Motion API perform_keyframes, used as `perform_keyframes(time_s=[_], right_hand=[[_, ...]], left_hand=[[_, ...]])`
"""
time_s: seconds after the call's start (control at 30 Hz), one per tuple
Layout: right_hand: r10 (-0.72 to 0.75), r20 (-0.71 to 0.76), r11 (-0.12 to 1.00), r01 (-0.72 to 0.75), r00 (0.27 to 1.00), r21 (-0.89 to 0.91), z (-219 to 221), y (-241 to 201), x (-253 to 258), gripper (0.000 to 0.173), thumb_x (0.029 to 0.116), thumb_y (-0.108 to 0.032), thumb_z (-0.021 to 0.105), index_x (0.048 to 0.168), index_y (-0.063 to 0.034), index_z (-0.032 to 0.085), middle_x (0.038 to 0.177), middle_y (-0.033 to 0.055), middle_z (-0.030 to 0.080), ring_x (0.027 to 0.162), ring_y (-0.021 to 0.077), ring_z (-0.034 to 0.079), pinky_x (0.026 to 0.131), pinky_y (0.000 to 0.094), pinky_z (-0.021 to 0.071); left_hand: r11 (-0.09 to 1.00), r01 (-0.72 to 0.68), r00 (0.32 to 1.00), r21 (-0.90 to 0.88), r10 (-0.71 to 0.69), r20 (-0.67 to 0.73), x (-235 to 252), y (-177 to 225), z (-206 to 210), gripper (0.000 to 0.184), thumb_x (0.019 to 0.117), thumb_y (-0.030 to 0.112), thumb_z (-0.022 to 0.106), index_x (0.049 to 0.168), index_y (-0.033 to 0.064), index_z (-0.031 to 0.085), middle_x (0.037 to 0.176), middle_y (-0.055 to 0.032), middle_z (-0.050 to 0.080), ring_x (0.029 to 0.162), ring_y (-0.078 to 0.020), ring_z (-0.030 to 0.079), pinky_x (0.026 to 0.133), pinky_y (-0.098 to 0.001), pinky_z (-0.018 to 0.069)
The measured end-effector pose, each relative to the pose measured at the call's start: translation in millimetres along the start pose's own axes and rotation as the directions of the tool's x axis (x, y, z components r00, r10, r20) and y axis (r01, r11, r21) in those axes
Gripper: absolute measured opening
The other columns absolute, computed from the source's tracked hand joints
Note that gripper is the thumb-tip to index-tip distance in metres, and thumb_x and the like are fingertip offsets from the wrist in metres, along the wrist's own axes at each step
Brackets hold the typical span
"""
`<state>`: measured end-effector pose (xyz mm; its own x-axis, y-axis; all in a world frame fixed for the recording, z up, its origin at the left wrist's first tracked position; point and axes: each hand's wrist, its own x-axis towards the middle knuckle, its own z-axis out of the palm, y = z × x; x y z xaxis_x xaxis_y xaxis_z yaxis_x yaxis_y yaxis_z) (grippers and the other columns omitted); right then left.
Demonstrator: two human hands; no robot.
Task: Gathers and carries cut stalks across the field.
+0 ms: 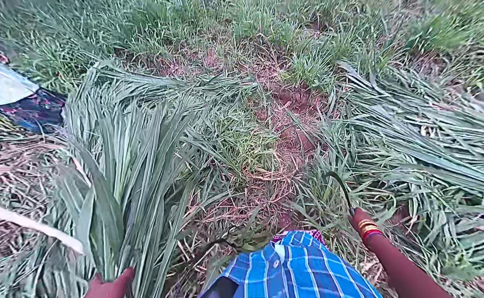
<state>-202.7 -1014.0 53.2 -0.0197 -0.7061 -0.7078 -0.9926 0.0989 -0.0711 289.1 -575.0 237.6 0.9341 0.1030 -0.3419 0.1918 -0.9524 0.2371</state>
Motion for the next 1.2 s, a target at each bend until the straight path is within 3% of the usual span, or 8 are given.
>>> perform_keyframes(time_s=[0.1,0.27,0.43,0.63,0.77,0.97,1.07,1.2], right_hand=[[-0.019,-0.01,0.999,0.019,1.0,0.031,-44.8,-18.1,11.3,0.052,0.1057,-0.024,0.057,0.145,0.0082,0.047,0.14,0.0334,0.058,0.134,0.0448,0.057,0.111,0.0597,0.0442],[-0.108,-0.103,0.979,0.124,0.989,0.164,-87.6,-79.3,34.1,0.053,0.1061,-0.024,0.058,0.145,0.0097,0.047,0.136,0.0356,0.059,0.127,0.047,0.06,0.108,0.0606,0.0459],[-0.119,-0.102,0.992,0.123,0.988,0.029,-118.0,-137.7,70.6,0.052,0.1065,-0.023,0.056,0.148,0.0077,0.045,0.139,0.0336,0.058,0.132,0.0456,0.058,0.11,0.0604,0.0445],[0.027,-0.093,0.992,-0.039,0.995,-0.123,-134.9,-130.6,145.7,0.049,0.1024,-0.021,0.061,0.142,0.0069,0.052,0.142,0.0309,0.058,0.134,0.0448,0.056,0.109,0.061,0.0459],[0.223,-0.104,0.97,-0.231,0.969,-0.074,-131.4,-116.4,195.3,0.046,0.1033,-0.026,0.062,0.135,0.0067,0.06,0.144,0.0287,0.058,0.138,0.0411,0.054,0.112,0.0569,0.0437],[0.362,-0.006,0.923,-0.359,0.932,-0.135,-141.4,-133.5,194.4,0.04,0.103,-0.021,0.059,0.13,0.0077,0.062,0.142,0.0281,0.059,0.136,0.0406,0.056,0.11,0.0564,0.0465],[0.398,0.0,0.916,-0.398,0.917,-0.042,-150.2,-132.6,228.6,0.044,0.1034,-0.021,0.06,0.134,0.0107,0.058,0.144,0.03,0.056,0.138,0.041,0.054,0.112,0.0555,0.0448],[0.433,0.006,0.901,-0.433,0.901,0.035,-188.3,-136.4,286.4,0.045,0.1039,-0.023,0.06,0.137,0.0082,0.057,0.146,0.0296,0.055,0.139,0.0408,0.053,0.113,0.0561,0.0441]], left_hand=[[0.997,-0.038,0.999,-0.06,0.037,-0.02,-5.2,36.1,14.5,0.075,0.0947,0.023,0.072,0.153,-0.0052,0.034,0.139,-0.0379,0.051,0.132,-0.0507,0.051,0.109,-0.0649,0.0379],[0.993,-0.023,0.998,-0.114,0.017,-0.055,2.0,88.5,6.0,0.076,0.0937,0.022,0.074,0.153,-0.0041,0.034,0.142,-0.0362,0.05,0.135,-0.0486,0.049,0.111,-0.0637,0.0365],[0.984,-0.033,0.995,-0.175,0.015,-0.101,27.1,130.0,-2.4,0.074,0.0937,0.02,0.073,0.153,-0.0038,0.035,0.143,-0.0357,0.049,0.137,-0.0478,0.047,0.113,-0.0629,0.0346],[0.951,0.009,0.989,-0.309,-0.053,-0.134,81.0,194.8,8.6,0.077,0.0928,0.02,0.074,0.154,-0.0031,0.033,0.145,-0.0344,0.048,0.138,-0.0461,0.047,0.112,-0.0622,0.0356],[0.922,0.012,0.987,-0.387,-0.073,-0.144,126.4,251.4,14.3,0.079,0.0937,0.019,0.073,0.155,-0.0055,0.029,0.147,-0.0343,0.047,0.136,-0.045,0.048,0.111,-0.0595,0.0375],[0.953,0.031,0.986,-0.301,-0.079,-0.148,188.4,306.1,24.5,0.084,0.0907,0.023,0.075,0.154,-0.0069,0.029,0.148,-0.0336,0.045,0.138,-0.0443,0.046,0.113,-0.0591,0.0368],[0.974,0.026,0.993,-0.225,-0.05,-0.104,210.3,341.5,39.8,0.087,0.0925,0.026,0.071,0.157,-0.0068,0.023,0.152,-0.0296,0.044,0.14,-0.0389,0.046,0.115,-0.0531,0.0381],[0.979,0.048,0.988,-0.196,-0.075,-0.136,219.0,385.9,75.4,0.093,0.0884,0.029,0.075,0.157,-0.0065,0.023,0.149,-0.0298,0.047,0.135,-0.0389,0.05,0.111,-0.0543,0.042]])
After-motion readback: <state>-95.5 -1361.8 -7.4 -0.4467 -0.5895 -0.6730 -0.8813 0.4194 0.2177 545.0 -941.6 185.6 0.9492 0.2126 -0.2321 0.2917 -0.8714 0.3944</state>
